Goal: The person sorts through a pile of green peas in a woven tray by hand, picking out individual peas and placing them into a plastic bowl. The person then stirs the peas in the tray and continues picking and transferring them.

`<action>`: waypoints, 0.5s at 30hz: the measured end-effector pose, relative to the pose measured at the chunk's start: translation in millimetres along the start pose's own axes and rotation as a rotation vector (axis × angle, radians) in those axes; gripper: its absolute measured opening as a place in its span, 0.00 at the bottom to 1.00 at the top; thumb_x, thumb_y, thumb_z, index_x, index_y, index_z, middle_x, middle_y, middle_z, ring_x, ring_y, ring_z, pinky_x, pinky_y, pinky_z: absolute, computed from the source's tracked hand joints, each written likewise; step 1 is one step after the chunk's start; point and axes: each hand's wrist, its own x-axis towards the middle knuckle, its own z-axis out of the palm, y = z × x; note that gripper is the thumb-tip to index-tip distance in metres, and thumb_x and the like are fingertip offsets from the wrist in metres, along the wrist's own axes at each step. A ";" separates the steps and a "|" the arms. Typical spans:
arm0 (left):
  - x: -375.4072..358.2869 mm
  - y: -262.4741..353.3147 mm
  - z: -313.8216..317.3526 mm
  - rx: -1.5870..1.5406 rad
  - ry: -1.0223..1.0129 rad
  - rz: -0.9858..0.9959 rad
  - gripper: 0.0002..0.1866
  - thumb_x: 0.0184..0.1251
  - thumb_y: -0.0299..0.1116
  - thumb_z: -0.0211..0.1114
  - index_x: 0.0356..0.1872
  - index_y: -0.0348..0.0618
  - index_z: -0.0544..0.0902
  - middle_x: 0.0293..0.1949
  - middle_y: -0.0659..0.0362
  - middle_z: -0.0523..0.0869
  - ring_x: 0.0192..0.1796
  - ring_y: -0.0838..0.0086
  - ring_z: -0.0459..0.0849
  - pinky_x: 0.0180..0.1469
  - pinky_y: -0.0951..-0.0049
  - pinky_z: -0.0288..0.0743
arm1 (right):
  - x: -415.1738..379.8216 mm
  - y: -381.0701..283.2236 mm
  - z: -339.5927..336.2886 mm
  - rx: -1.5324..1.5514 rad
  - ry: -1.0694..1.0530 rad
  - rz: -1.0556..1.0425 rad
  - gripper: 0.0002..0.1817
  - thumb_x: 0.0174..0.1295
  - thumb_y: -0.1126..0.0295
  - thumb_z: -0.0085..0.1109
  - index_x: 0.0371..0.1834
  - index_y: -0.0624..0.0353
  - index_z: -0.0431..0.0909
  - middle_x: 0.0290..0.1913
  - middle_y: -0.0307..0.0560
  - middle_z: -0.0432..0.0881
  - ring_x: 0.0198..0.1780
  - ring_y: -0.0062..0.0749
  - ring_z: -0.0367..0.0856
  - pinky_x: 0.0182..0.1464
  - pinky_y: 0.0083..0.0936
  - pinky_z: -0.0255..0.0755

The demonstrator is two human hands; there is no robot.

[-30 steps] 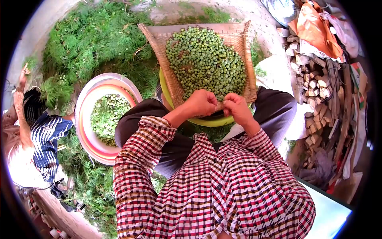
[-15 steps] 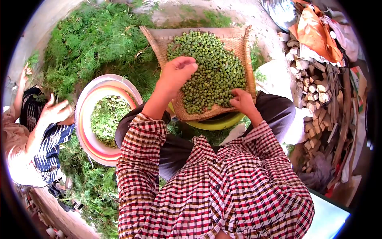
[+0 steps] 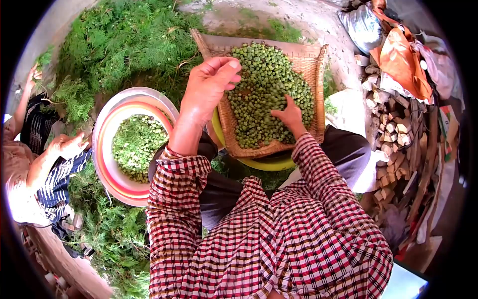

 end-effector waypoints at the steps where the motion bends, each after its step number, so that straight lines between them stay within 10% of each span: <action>1: 1.0 -1.7 0.7 0.011 -0.020 -0.016 0.14 0.62 0.38 0.60 0.41 0.38 0.79 0.37 0.59 0.83 0.36 0.77 0.81 0.38 0.79 0.73 | -1.0 -11.6 8.7 -0.033 -0.027 -0.016 0.48 0.40 0.51 0.69 0.63 0.60 0.57 0.56 0.59 0.70 0.52 0.50 0.72 0.53 0.36 0.67; 15: 3.0 -10.8 7.1 0.127 -0.025 -0.080 0.14 0.62 0.39 0.60 0.39 0.38 0.80 0.35 0.59 0.83 0.34 0.77 0.81 0.37 0.79 0.73 | -54.4 -28.2 39.5 0.056 -0.056 -0.721 0.25 0.48 0.66 0.61 0.53 0.56 0.72 0.54 0.62 0.69 0.52 0.50 0.72 0.53 0.34 0.67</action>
